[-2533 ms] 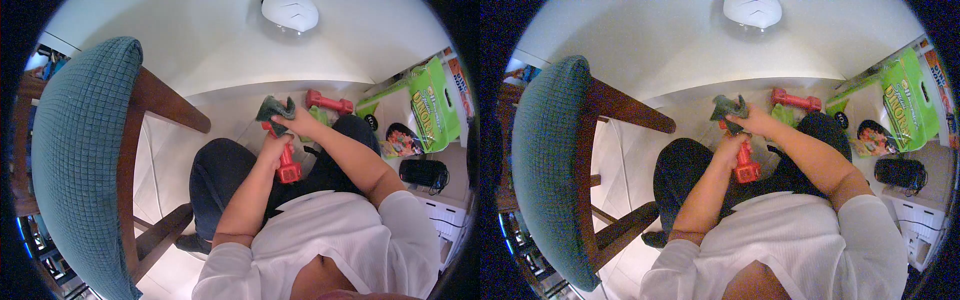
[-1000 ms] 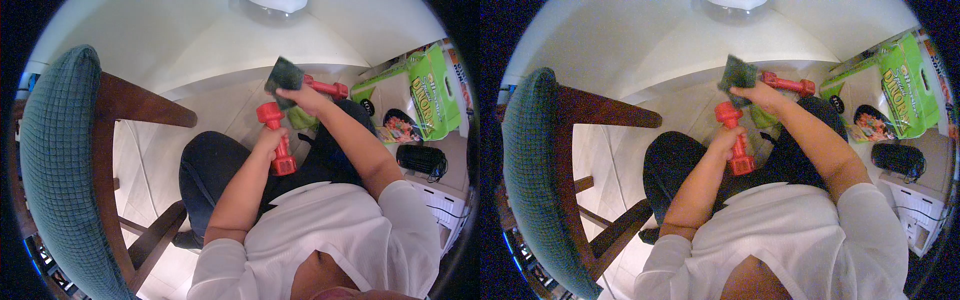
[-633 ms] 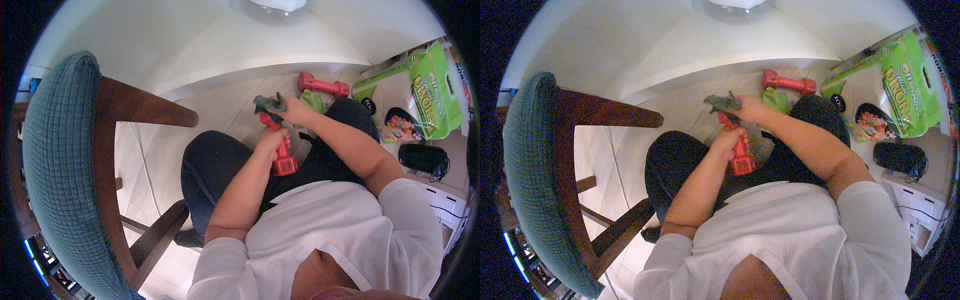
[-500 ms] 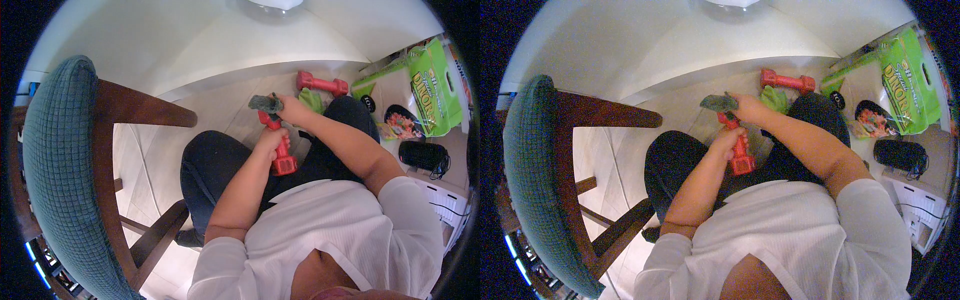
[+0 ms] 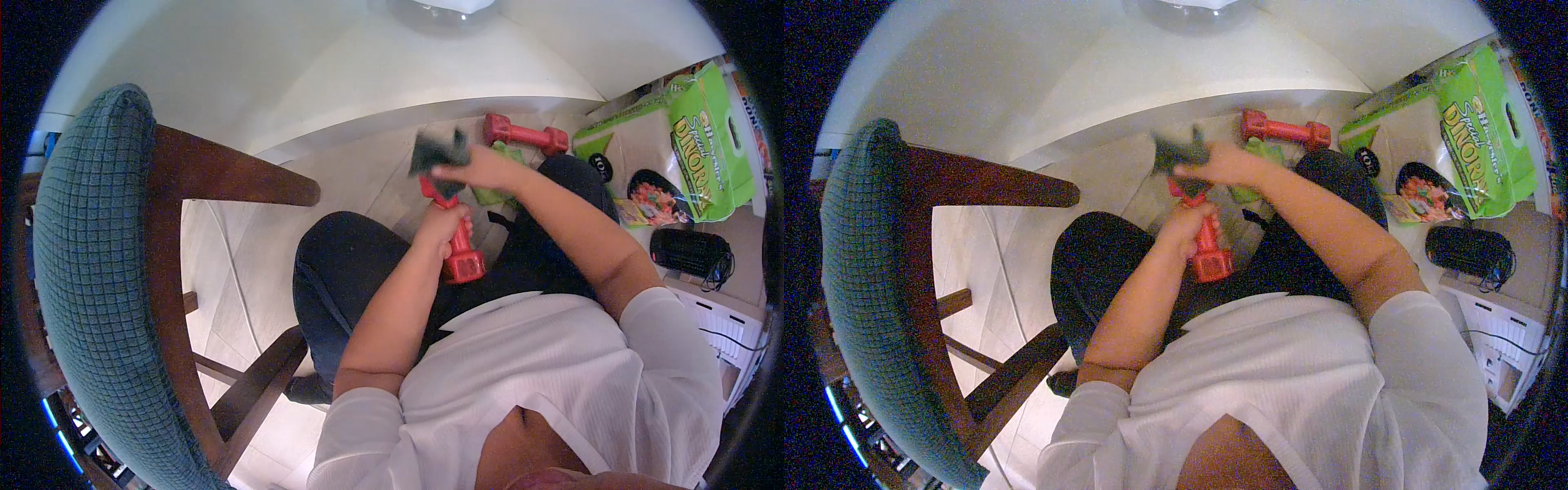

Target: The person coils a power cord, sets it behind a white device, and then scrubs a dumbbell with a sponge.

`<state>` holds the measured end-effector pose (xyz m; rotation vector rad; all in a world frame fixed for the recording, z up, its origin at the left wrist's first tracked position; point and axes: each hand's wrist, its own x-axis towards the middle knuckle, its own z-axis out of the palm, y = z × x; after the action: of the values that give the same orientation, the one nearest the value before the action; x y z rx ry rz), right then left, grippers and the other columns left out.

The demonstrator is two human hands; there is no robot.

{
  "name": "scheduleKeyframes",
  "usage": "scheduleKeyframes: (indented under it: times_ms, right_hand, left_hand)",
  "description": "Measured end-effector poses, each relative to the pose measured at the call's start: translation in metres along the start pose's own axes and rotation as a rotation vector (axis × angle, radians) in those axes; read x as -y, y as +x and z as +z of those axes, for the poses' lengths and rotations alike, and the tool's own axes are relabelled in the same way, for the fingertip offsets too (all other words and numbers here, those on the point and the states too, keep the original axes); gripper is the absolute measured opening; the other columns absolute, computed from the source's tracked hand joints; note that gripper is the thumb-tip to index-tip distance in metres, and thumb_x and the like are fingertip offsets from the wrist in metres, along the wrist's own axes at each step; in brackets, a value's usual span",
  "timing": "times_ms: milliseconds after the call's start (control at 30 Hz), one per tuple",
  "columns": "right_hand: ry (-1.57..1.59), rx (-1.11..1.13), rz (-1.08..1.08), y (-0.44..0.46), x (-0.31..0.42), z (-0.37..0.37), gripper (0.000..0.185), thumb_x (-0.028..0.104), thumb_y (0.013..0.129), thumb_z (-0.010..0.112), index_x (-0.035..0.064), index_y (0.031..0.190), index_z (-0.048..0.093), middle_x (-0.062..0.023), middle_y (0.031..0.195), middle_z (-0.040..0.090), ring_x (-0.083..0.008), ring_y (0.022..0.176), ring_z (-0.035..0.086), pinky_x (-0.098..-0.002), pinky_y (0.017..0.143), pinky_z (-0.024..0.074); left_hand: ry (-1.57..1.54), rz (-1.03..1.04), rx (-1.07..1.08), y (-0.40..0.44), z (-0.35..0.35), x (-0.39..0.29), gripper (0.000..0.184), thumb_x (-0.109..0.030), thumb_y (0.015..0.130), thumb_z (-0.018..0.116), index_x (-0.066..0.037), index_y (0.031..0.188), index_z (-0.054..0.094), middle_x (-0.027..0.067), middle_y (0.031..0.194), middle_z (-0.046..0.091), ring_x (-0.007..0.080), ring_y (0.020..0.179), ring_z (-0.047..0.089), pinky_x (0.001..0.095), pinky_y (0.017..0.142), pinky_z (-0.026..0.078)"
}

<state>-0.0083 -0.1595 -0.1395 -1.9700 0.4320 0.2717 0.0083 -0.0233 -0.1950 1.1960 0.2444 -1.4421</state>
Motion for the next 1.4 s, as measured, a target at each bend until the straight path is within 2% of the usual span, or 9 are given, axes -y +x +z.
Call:
scheduleKeyframes:
  times_ms: [67, 167, 467, 667, 767, 867, 967, 1100, 1400]
  right_hand:
    - [-0.149, 0.010, -0.190, 0.000, -0.002, 0.010, 0.043, 0.028, 0.073, 0.062, 0.0065, 0.108, 0.051, -0.0167, 0.099, 0.057, -0.0262, 0.091, 0.055, -0.0315, 0.080, 0.0416]
    - [-0.206, -0.006, 0.061, 0.002, 0.004, 0.016, 0.037, 0.020, 0.072, 0.060, 0.0063, 0.106, 0.052, -0.0150, 0.093, 0.059, -0.0271, 0.085, 0.058, -0.0324, 0.076, 0.0432]
    - [-0.202, -0.273, -0.148, 0.008, -0.016, 0.028, 0.036, 0.017, 0.071, 0.056, 0.0076, 0.105, 0.052, -0.0196, 0.089, 0.059, -0.0361, 0.084, 0.056, -0.0402, 0.074, 0.0445]
    - [-0.203, -0.339, 0.055, 0.015, 0.000, 0.016, 0.032, 0.022, 0.076, 0.052, 0.0042, 0.102, 0.053, -0.0201, 0.088, 0.059, -0.0361, 0.083, 0.056, -0.0406, 0.072, 0.0444]
    - [-0.085, -0.282, 0.233, 0.030, -0.014, 0.000, 0.036, 0.025, 0.079, 0.055, 0.0037, 0.108, 0.049, -0.0149, 0.089, 0.060, -0.0250, 0.080, 0.059, -0.0327, 0.073, 0.0444]
    - [0.465, -0.304, 0.243, 0.033, -0.029, -0.019, 0.039, 0.031, 0.081, 0.055, 0.0036, 0.108, 0.050, -0.0086, 0.090, 0.060, -0.0192, 0.081, 0.057, -0.0309, 0.074, 0.0442]
    - [0.452, -0.079, 0.052, 0.023, -0.019, -0.024, 0.036, 0.029, 0.082, 0.054, 0.0051, 0.108, 0.050, -0.0048, 0.093, 0.059, -0.0190, 0.086, 0.056, -0.0313, 0.076, 0.0436]
    - [-0.316, 0.121, 0.033, 0.013, -0.006, 0.002, 0.040, 0.032, 0.076, 0.058, 0.0078, 0.108, 0.051, -0.0117, 0.096, 0.058, -0.0253, 0.089, 0.056, -0.0336, 0.078, 0.0430]
    - [-0.529, -0.065, 0.042, 0.017, 0.030, 0.031, 0.033, 0.019, 0.068, 0.057, 0.0088, 0.099, 0.053, -0.0181, 0.083, 0.058, -0.0349, 0.080, 0.055, -0.0430, 0.070, 0.0440]
  left_hand:
    - [-0.001, -0.009, -0.009, -0.005, 0.003, -0.004, 0.011, -0.001, 0.068, 0.054, -0.005, 0.077, 0.048, 0.0053, 0.060, 0.050, 0.0165, 0.047, 0.050, 0.0301, 0.043, 0.044]
    - [0.003, 0.012, -0.001, -0.009, 0.003, -0.003, 0.012, -0.001, 0.068, 0.054, -0.004, 0.078, 0.047, 0.0053, 0.060, 0.050, 0.0163, 0.048, 0.050, 0.0300, 0.043, 0.044]
    - [-0.004, 0.003, -0.005, -0.004, 0.003, 0.001, 0.012, -0.002, 0.068, 0.053, -0.006, 0.077, 0.046, 0.0047, 0.059, 0.049, 0.0160, 0.048, 0.050, 0.0300, 0.042, 0.043]
    - [0.062, 0.025, 0.039, -0.001, 0.001, 0.002, 0.008, -0.008, 0.071, 0.054, -0.008, 0.076, 0.048, 0.0044, 0.057, 0.050, 0.0175, 0.047, 0.049, 0.0312, 0.043, 0.044]
    - [0.044, 0.031, 0.039, 0.001, 0.000, 0.004, 0.008, -0.008, 0.071, 0.054, -0.008, 0.076, 0.048, 0.0045, 0.057, 0.050, 0.0173, 0.047, 0.049, 0.0311, 0.042, 0.044]
    - [0.025, 0.040, 0.032, 0.003, -0.002, 0.003, 0.009, -0.007, 0.071, 0.054, -0.008, 0.077, 0.048, 0.0045, 0.058, 0.050, 0.0169, 0.047, 0.049, 0.0309, 0.042, 0.043]
    - [0.016, 0.027, 0.034, 0.003, -0.001, 0.002, 0.009, -0.007, 0.072, 0.054, -0.007, 0.078, 0.047, 0.0045, 0.059, 0.050, 0.0167, 0.047, 0.049, 0.0306, 0.043, 0.043]
    - [0.052, 0.048, 0.016, -0.007, 0.006, -0.005, 0.010, -0.003, 0.070, 0.054, -0.005, 0.078, 0.047, 0.0053, 0.060, 0.049, 0.0166, 0.048, 0.050, 0.0300, 0.043, 0.044]
    - [-0.010, 0.000, -0.028, -0.004, 0.003, -0.003, 0.012, -0.001, 0.068, 0.054, -0.004, 0.079, 0.049, 0.0061, 0.060, 0.049, 0.0170, 0.048, 0.050, 0.0299, 0.042, 0.043]
